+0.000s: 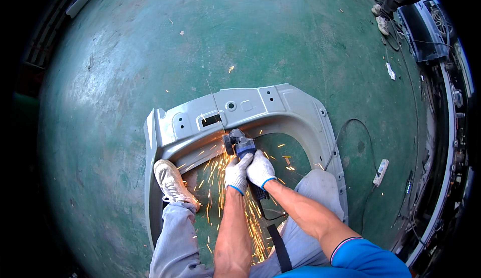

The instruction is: The person picks up a car bumper and uses an angle grinder to cut and smooth its edges. They then lift the modified bumper and fit it onto the front of a white car to check alignment.

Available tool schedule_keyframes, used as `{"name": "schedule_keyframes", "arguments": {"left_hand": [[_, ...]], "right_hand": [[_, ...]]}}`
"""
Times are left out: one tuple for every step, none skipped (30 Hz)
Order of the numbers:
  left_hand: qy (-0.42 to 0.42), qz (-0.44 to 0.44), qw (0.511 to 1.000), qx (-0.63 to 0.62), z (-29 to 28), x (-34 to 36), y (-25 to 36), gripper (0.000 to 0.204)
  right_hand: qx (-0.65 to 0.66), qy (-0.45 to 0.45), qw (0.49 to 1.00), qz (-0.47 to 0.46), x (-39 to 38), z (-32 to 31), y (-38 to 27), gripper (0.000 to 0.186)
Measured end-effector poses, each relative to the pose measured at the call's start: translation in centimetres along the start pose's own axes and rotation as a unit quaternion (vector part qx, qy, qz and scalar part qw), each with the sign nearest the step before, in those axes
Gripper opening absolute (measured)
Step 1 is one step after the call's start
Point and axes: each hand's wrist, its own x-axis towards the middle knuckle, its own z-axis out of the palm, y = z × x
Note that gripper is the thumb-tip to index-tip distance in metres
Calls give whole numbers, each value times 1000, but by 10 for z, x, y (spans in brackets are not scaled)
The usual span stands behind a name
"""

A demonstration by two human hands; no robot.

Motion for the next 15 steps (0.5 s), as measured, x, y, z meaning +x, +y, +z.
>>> {"name": "schedule_keyframes", "arguments": {"left_hand": [[2,1,1000,-1,-1,1,-1,42],[3,2,1000,-2,-2,2,-3,41],[8,-6,1000,7,-3,2,-3,42],[13,-13,1000,16,-4,3,-3,42],[18,-21,999,24,-4,3,-3,42],[12,-13,1000,19,-4,3,-3,42],[6,-6,1000,13,-2,1,-2,42],[1,1,1000,8,-1,0,-1,42],[3,-2,1000,8,-1,1,-1,42],[7,-3,1000,7,-1,2,0,42],[10,-5,1000,6,-1,3,0,42],[9,-6,1000,9,-2,3,0,43],[7,-8,1000,12,-3,4,-1,44],[6,-9,1000,15,-4,4,-2,45],[11,-15,999,28,-5,6,-3,46]], "right_hand": [[-7,-4,1000,1,0,1,0,43],[-13,-8,1000,3,1,1,1,45],[-20,-12,1000,4,2,2,1,48],[-20,-12,1000,4,2,3,3,48],[-21,-12,1000,4,3,5,5,48],[-21,-11,1000,4,3,6,7,48],[-12,-11,1000,8,3,5,5,46],[-4,-10,1000,12,3,3,4,43],[5,-9,1000,16,3,2,3,41],[3,-8,1000,16,2,2,1,41],[1,-7,1000,17,2,1,-1,41],[-1,-7,1000,17,1,0,-2,41],[-2,-5,1000,17,1,1,-1,41],[-2,-4,1000,16,2,3,1,41],[-3,-3,1000,16,2,4,2,41]]}}
